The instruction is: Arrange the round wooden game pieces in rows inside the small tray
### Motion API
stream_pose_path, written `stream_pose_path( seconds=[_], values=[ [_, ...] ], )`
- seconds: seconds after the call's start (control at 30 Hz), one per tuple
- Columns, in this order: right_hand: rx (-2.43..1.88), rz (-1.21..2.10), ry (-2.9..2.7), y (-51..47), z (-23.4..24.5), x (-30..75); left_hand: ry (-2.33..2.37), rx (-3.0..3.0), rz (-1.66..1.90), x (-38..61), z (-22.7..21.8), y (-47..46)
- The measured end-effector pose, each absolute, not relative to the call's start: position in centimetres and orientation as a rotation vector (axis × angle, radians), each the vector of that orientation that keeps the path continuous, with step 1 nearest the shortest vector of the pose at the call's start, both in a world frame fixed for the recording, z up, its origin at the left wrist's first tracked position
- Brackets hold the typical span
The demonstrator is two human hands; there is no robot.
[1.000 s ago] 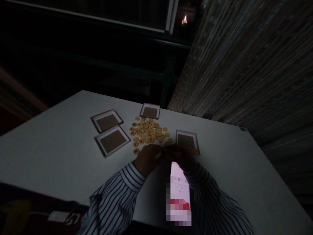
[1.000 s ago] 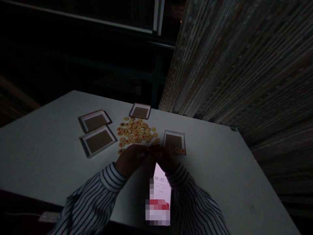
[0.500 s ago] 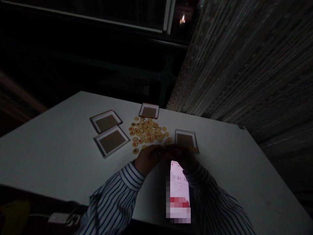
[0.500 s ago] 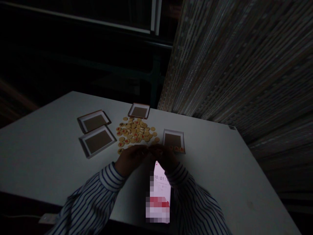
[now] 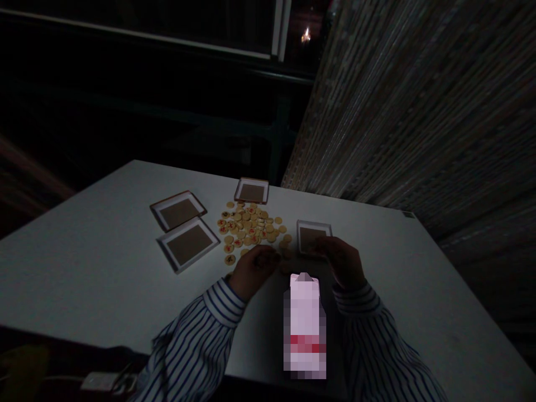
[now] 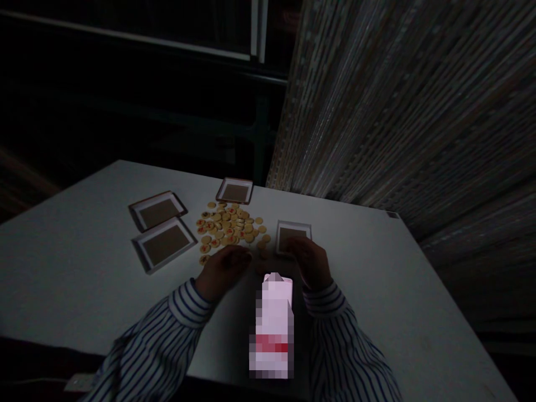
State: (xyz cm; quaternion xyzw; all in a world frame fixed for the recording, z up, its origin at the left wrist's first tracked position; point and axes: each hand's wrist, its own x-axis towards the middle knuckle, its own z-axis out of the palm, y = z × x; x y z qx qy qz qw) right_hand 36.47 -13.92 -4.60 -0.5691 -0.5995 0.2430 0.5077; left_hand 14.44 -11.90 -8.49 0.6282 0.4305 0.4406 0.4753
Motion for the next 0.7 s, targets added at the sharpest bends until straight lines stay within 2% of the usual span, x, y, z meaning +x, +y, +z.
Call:
stream_pose_path(
  seconds=[0.27,0.7],
  values=[
    [-1.335,0.642,-1.378,-13.8,-6.0,36.5,1.094,1.543,1.076,14.7,-8.3,-12.0],
    [-1.307,0.649,-1.378,-13.7,-6.5,36.4,1.005,1.029,1.086,16.6,-6.3,-11.7]
  ],
)
